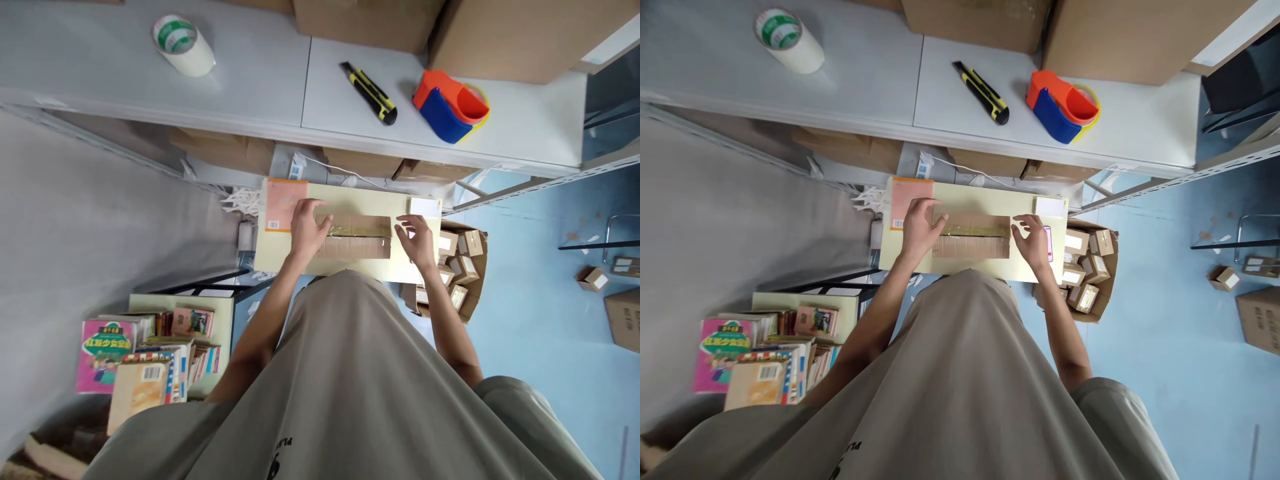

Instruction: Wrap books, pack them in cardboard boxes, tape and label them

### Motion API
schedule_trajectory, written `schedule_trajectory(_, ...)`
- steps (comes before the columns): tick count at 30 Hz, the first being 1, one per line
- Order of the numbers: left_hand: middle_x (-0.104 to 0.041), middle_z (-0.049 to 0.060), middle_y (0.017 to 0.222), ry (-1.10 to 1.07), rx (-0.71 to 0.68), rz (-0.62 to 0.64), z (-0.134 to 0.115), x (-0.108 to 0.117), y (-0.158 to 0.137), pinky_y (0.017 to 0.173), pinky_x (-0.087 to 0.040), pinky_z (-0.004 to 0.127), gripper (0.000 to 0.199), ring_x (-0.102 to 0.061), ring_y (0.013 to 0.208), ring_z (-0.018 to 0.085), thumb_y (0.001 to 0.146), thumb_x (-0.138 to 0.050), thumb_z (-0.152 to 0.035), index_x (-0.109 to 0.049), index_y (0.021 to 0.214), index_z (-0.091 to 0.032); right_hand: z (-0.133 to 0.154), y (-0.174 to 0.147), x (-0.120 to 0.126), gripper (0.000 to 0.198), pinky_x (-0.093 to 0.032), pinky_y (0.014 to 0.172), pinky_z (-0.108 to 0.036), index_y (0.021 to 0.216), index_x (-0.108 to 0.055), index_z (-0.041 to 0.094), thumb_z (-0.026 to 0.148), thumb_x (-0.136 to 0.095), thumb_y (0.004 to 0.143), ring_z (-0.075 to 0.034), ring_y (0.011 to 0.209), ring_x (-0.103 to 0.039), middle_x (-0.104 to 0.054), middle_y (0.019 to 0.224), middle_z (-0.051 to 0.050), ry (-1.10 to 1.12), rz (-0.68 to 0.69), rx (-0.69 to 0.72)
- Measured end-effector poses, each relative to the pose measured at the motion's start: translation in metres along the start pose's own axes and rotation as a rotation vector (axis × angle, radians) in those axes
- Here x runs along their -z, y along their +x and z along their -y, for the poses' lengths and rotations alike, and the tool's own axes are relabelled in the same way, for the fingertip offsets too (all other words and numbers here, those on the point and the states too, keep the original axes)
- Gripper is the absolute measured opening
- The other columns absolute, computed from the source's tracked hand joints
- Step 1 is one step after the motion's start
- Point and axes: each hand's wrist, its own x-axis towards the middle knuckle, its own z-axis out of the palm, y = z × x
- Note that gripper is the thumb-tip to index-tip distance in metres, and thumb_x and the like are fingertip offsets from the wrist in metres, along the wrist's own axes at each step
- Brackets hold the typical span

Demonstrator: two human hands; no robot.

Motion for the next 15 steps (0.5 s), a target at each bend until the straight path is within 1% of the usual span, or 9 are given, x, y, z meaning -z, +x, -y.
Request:
schedule_trajectory(3,-0.081,0.010,0.132,-0.082,-0.166,-0.004,-0.043,-0.001,0.033,0.122,-0.061,0.047,0.025,-0.076,0.132,0.030,0.102,-0.073,-0.012,-0.074,0.123,-0.024,0.023,0.042,0.039,0.033,-0.064,0.118,-0.063,0.130,-0.077,0.026,0.048,-0.067,0.108,-0.037,0.129,-0.077,-0.077,0.135,-0.016,-0.119,-0.156,0.198)
schedule_trajectory(5,-0.082,0.009,0.134,-0.151,-0.262,0.005,-0.074,-0.006,0.055,0.122,-0.062,0.046,0.025,-0.076,0.132,0.028,0.105,-0.070,-0.012,-0.075,0.127,-0.024,0.040,0.080,0.066,0.038,-0.056,0.128,-0.068,0.141,-0.072,0.026,0.048,-0.067,0.111,-0.041,0.145,-0.069,-0.073,0.148,-0.018,-0.218,-0.242,0.298)
schedule_trajectory(7,-0.082,0.008,0.134,-0.234,-0.337,0.021,-0.103,-0.014,0.076,0.123,-0.062,0.046,0.026,-0.077,0.132,0.027,0.107,-0.069,-0.011,-0.075,0.128,-0.024,0.055,0.123,0.086,0.046,-0.051,0.130,-0.073,0.152,-0.064,0.025,0.051,-0.065,0.115,-0.043,0.155,-0.063,-0.067,0.160,-0.020,-0.335,-0.272,0.335)
schedule_trajectory(8,-0.082,0.008,0.133,-0.275,-0.366,0.029,-0.116,-0.019,0.085,0.124,-0.062,0.046,0.026,-0.078,0.132,0.027,0.107,-0.070,-0.011,-0.076,0.128,-0.024,0.061,0.145,0.092,0.048,-0.051,0.129,-0.073,0.154,-0.062,0.022,0.054,-0.059,0.118,-0.043,0.156,-0.062,-0.065,0.163,-0.022,-0.403,-0.275,0.329)
schedule_trajectory(9,-0.083,0.008,0.132,-0.313,-0.390,0.036,-0.127,-0.024,0.094,0.124,-0.062,0.046,0.026,-0.078,0.131,0.027,0.106,-0.070,-0.010,-0.076,0.128,-0.024,0.066,0.165,0.095,0.051,-0.051,0.128,-0.070,0.154,-0.061,0.017,0.055,-0.048,0.122,-0.044,0.158,-0.061,-0.062,0.165,-0.025,-0.476,-0.269,0.308)
schedule_trajectory(11,-0.083,0.007,0.129,-0.368,-0.431,0.051,-0.146,-0.034,0.108,0.123,-0.063,0.045,0.026,-0.079,0.130,0.026,0.106,-0.071,-0.010,-0.077,0.127,-0.024,0.072,0.201,0.093,0.066,-0.050,0.127,-0.064,0.148,-0.061,0.002,0.050,-0.021,0.127,-0.043,0.160,-0.060,-0.060,0.163,-0.033,-0.603,-0.233,0.248)
schedule_trajectory(12,-0.083,0.007,0.129,-0.384,-0.448,0.061,-0.152,-0.038,0.113,0.122,-0.064,0.045,0.026,-0.080,0.130,0.026,0.107,-0.072,-0.010,-0.077,0.128,-0.024,0.073,0.215,0.090,0.066,-0.049,0.128,-0.063,0.144,-0.062,0.000,0.049,-0.020,0.128,-0.042,0.158,-0.062,-0.061,0.162,-0.034,-0.637,-0.220,0.219)
schedule_trajectory(13,-0.083,0.007,0.128,-0.392,-0.463,0.070,-0.157,-0.041,0.115,0.121,-0.064,0.045,0.026,-0.081,0.129,0.026,0.107,-0.071,-0.010,-0.077,0.129,-0.024,0.074,0.225,0.086,0.063,-0.049,0.129,-0.063,0.140,-0.063,0.000,0.049,-0.026,0.128,-0.042,0.154,-0.065,-0.064,0.159,-0.035,-0.654,-0.208,0.193)
schedule_trajectory(15,-0.084,0.007,0.129,-0.398,-0.476,0.084,-0.161,-0.043,0.111,0.119,-0.065,0.045,0.025,-0.082,0.126,0.025,0.109,-0.070,-0.012,-0.077,0.130,-0.023,0.074,0.232,0.078,0.059,-0.047,0.132,-0.060,0.135,-0.065,0.002,0.051,-0.035,0.128,-0.039,0.146,-0.072,-0.071,0.151,-0.032,-0.650,-0.187,0.149)
